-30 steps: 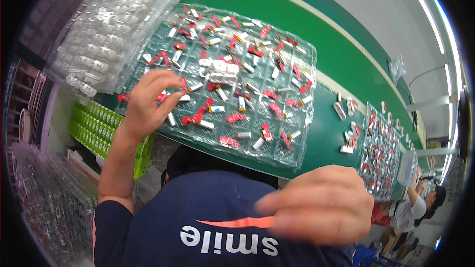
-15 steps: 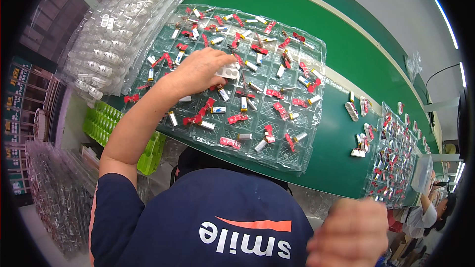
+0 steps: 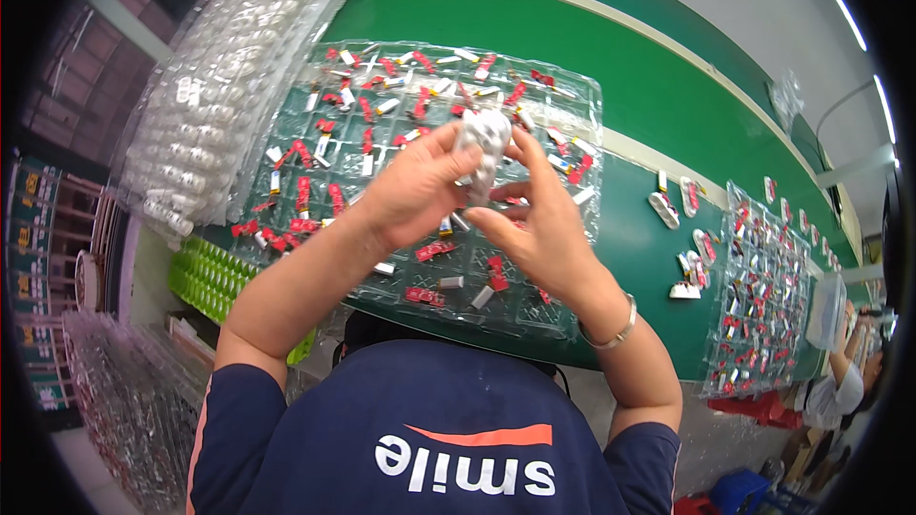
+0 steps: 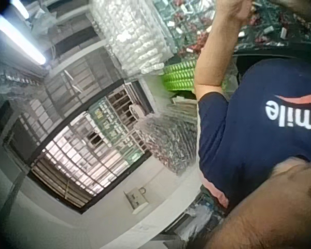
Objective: The person assembles small plastic and metal electronic components by hand, placing them into plastic trays.
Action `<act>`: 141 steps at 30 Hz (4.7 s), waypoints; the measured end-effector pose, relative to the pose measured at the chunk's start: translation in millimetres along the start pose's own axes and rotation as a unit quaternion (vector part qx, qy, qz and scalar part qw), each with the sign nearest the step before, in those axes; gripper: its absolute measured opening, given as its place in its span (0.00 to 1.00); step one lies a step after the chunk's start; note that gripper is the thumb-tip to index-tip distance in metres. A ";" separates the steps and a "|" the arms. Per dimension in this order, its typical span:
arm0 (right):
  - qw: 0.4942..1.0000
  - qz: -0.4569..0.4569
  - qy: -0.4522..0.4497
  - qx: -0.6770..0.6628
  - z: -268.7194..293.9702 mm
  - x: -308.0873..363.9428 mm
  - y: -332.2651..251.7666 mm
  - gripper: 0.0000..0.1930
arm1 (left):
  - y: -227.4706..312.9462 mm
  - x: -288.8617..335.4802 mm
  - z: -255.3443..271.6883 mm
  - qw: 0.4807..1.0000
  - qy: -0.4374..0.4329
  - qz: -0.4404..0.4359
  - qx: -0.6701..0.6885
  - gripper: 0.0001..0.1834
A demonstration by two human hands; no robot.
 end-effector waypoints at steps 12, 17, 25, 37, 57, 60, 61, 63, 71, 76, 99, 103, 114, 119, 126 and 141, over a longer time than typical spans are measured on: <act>0.975 -0.125 0.100 -0.157 88.1 42.6 65.0 0.20 | -46.8 -34.4 -36.7 0.991 0.015 0.122 -0.042 0.15; 0.954 -0.037 0.177 0.240 134.0 64.7 74.3 0.19 | -75.3 -71.8 -68.3 0.954 -0.052 0.048 -0.291 0.18; 0.971 -0.015 0.238 0.014 134.2 71.0 76.4 0.15 | -95.3 -87.8 -109.8 0.827 -0.079 -0.094 -0.548 0.16; 0.971 -0.072 0.210 -0.089 149.1 72.5 97.7 0.13 | -118.7 -95.5 -108.1 0.943 -0.139 0.182 -0.242 0.14; 0.802 -0.138 0.217 0.539 249.2 119.0 50.5 0.08 | -73.1 -89.5 -120.3 0.556 -0.156 -0.268 -0.771 0.25; 0.800 -0.196 0.174 0.540 266.7 121.0 68.7 0.09 | -50.4 -51.6 -116.4 0.576 -0.191 -0.266 -0.749 0.24; 0.796 -0.252 0.141 0.531 268.6 122.8 76.9 0.09 | -44.1 -34.6 -115.1 0.579 -0.214 -0.275 -0.737 0.23; 0.790 -0.250 0.124 0.545 269.4 123.8 86.1 0.11 | -31.9 -0.9 -105.1 0.586 -0.214 -0.257 -0.738 0.22; 0.816 -0.073 0.162 0.550 265.7 124.4 100.3 0.09 | -21.7 125.5 -12.6 0.606 -0.011 -0.361 -0.709 0.09; 0.799 -0.124 0.157 0.567 262.5 118.1 103.9 0.11 | -32.4 172.2 33.8 0.562 0.115 -0.362 -0.735 0.09; 0.725 -0.279 0.398 0.488 462.2 30.6 147.0 0.12 | -55.5 162.9 54.9 0.432 0.185 -0.348 -0.811 0.13; 0.647 -0.387 0.374 0.540 481.7 25.3 188.9 0.10 | -57.9 163.1 55.7 0.417 0.189 -0.332 -0.825 0.15; 0.697 -0.276 0.225 0.623 432.8 1.8 140.1 0.13 | -59.9 163.0 63.3 0.417 0.183 -0.338 -0.824 0.15; 0.881 -0.081 0.115 0.452 280.6 41.9 92.2 0.12 | -59.0 164.8 58.0 0.421 0.185 -0.344 -0.819 0.13; 0.832 -0.037 0.099 0.545 237.6 56.8 112.5 0.16 | -58.7 165.0 58.9 0.442 0.176 -0.369 -0.799 0.11; 0.878 -0.178 0.214 0.390 287.4 24.2 135.7 0.11 | -56.2 166.2 54.4 0.451 0.168 -0.377 -0.791 0.06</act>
Point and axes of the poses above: each hand's wrist, its own x-axis away from the middle knuckle, its own z-axis out of the back of the hand, y = z × x, the point moved 6 cm from there along -x, towards the middle knuckle, and after that the axes turned 3 degrees about -x, right-handed, at the moved point
